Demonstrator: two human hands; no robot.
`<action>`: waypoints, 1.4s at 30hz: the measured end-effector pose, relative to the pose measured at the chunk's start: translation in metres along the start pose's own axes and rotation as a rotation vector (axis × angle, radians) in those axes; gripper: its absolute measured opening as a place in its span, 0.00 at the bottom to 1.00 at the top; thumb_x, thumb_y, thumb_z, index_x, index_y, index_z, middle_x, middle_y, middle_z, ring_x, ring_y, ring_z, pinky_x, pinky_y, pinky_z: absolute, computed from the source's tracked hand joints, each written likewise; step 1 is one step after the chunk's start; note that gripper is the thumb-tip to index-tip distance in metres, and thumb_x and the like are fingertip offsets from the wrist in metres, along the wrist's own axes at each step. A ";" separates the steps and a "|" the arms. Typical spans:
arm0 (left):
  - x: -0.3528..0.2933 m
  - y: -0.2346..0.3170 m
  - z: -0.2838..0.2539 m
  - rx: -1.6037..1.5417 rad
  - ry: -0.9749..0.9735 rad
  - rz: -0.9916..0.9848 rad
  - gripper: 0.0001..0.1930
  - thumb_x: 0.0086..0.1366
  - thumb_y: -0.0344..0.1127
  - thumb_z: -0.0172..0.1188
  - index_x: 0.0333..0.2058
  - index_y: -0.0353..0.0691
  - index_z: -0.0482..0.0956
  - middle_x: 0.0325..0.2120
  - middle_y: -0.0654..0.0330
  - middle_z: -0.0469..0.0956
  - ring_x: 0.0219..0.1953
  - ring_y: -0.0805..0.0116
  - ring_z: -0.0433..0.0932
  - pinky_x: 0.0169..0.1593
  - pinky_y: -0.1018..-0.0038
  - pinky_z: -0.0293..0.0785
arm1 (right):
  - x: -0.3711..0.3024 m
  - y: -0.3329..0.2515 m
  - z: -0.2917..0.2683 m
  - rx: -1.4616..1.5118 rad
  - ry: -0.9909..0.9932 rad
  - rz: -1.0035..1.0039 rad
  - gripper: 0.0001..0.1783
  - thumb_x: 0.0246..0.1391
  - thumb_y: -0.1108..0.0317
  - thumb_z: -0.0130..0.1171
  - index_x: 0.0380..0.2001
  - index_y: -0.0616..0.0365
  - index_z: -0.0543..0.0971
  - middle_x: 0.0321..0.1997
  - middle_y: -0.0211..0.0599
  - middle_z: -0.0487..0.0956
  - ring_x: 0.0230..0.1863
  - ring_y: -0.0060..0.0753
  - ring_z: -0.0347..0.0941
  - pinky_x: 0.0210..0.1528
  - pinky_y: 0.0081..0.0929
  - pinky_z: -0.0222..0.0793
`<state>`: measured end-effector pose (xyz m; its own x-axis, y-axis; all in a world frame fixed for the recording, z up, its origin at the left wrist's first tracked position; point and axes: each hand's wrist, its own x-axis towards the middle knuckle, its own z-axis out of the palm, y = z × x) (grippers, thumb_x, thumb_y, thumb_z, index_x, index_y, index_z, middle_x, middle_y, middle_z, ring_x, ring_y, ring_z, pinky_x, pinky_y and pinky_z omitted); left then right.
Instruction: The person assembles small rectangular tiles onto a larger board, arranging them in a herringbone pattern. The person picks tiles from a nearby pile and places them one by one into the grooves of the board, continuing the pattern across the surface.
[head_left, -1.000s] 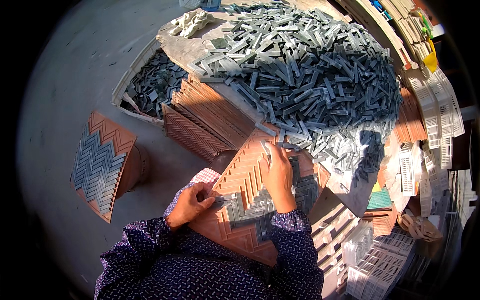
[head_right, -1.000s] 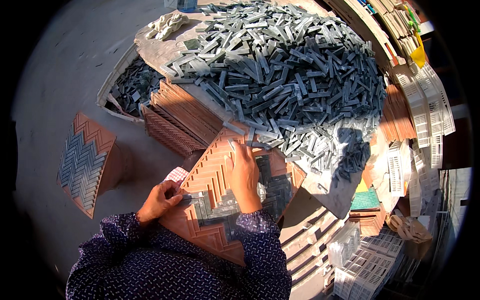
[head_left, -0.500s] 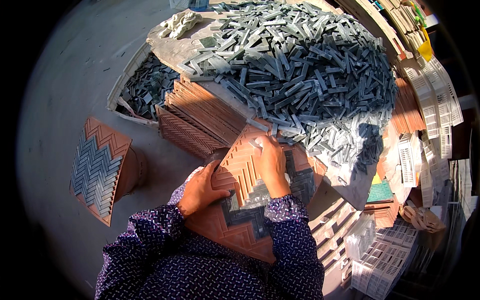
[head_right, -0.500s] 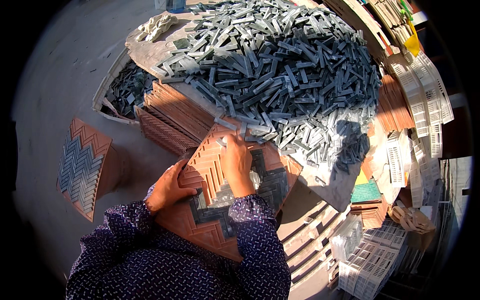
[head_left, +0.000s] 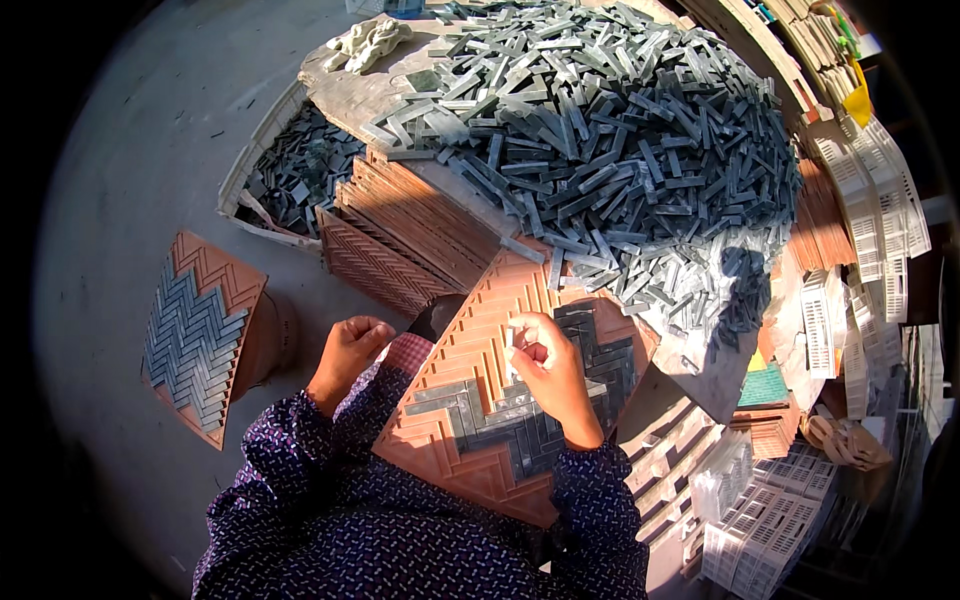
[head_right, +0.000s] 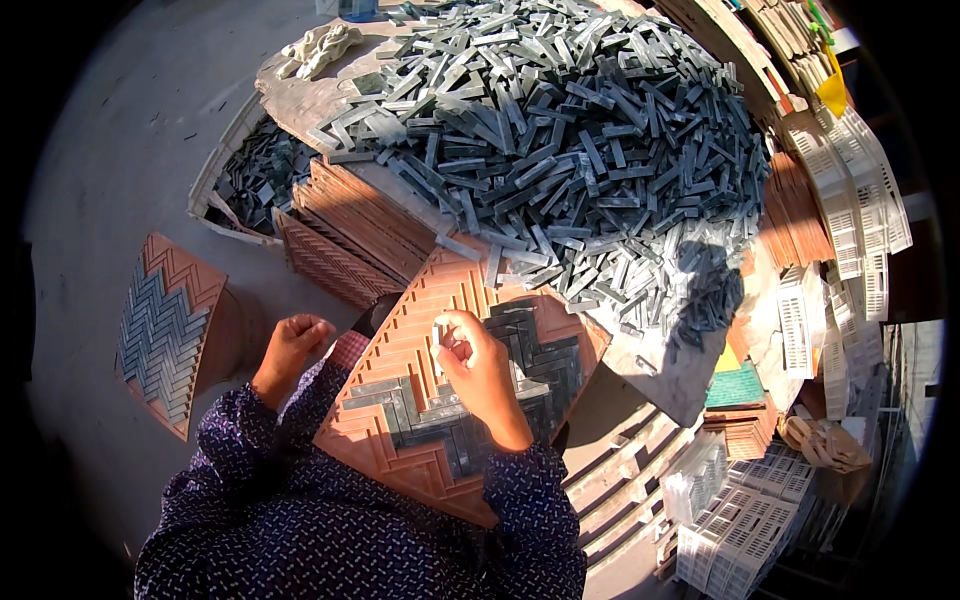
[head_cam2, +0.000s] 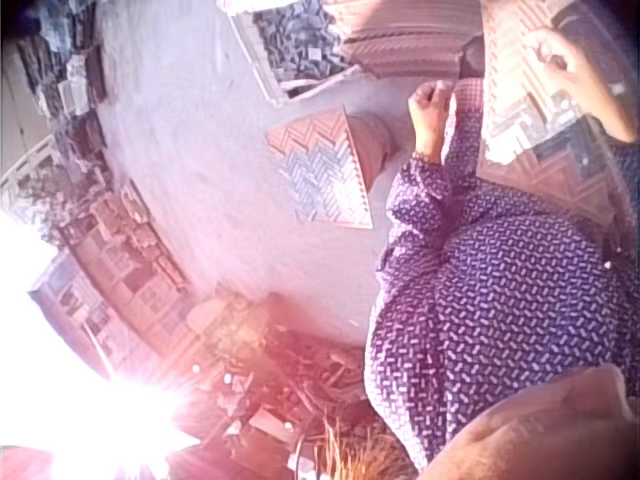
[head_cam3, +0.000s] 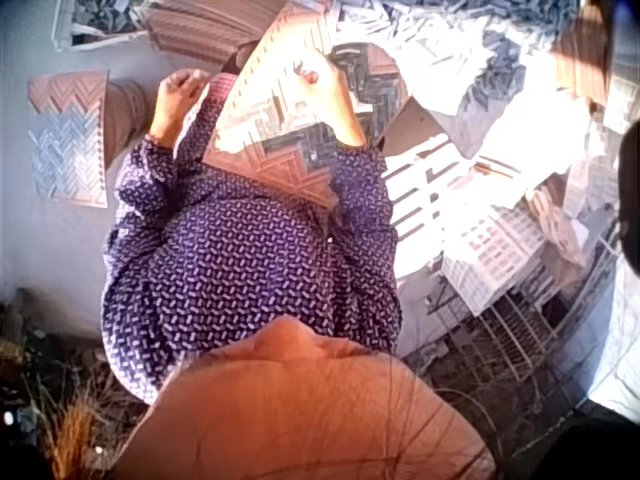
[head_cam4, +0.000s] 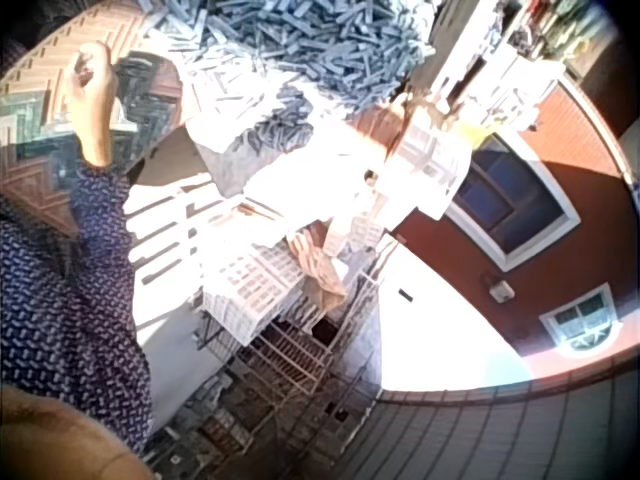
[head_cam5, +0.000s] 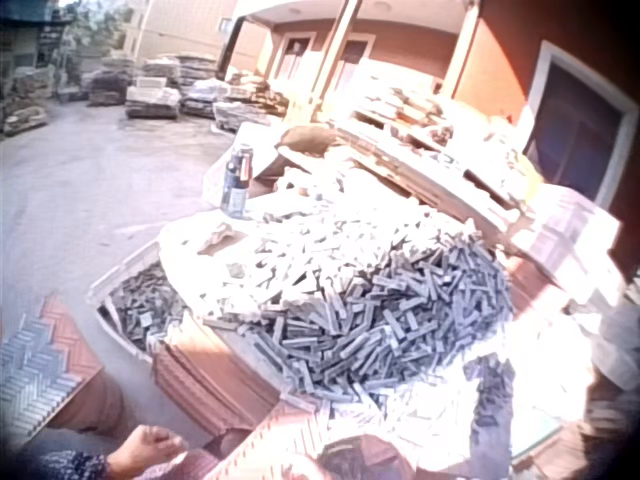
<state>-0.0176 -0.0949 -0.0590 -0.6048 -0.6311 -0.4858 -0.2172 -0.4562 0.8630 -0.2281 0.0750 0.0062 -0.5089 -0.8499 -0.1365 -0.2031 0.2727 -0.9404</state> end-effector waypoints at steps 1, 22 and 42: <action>-0.001 0.000 -0.001 0.024 0.009 -0.005 0.10 0.66 0.32 0.53 0.31 0.31 0.78 0.19 0.69 0.72 0.22 0.82 0.67 0.28 0.83 0.64 | -0.003 -0.005 0.003 0.002 -0.025 0.015 0.18 0.50 0.78 0.60 0.46 0.59 0.72 0.25 0.31 0.76 0.24 0.18 0.73 0.25 0.20 0.69; -0.014 0.008 0.013 0.190 -0.026 0.172 0.08 0.64 0.29 0.56 0.34 0.28 0.78 0.25 0.63 0.78 0.28 0.79 0.72 0.34 0.80 0.70 | -0.008 -0.007 0.009 -0.273 -0.235 0.023 0.08 0.53 0.76 0.56 0.37 0.64 0.76 0.30 0.42 0.80 0.30 0.30 0.78 0.33 0.25 0.71; -0.039 0.026 0.039 0.312 -0.170 0.245 0.09 0.59 0.25 0.60 0.39 0.30 0.78 0.36 0.55 0.79 0.36 0.72 0.78 0.40 0.77 0.74 | -0.004 -0.009 0.008 -0.148 -0.246 0.054 0.07 0.49 0.73 0.63 0.29 0.63 0.75 0.21 0.30 0.77 0.22 0.16 0.71 0.24 0.20 0.67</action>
<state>-0.0302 -0.0576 -0.0123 -0.7794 -0.5727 -0.2542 -0.2568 -0.0781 0.9633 -0.2174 0.0720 0.0122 -0.3082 -0.9112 -0.2733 -0.3102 0.3679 -0.8766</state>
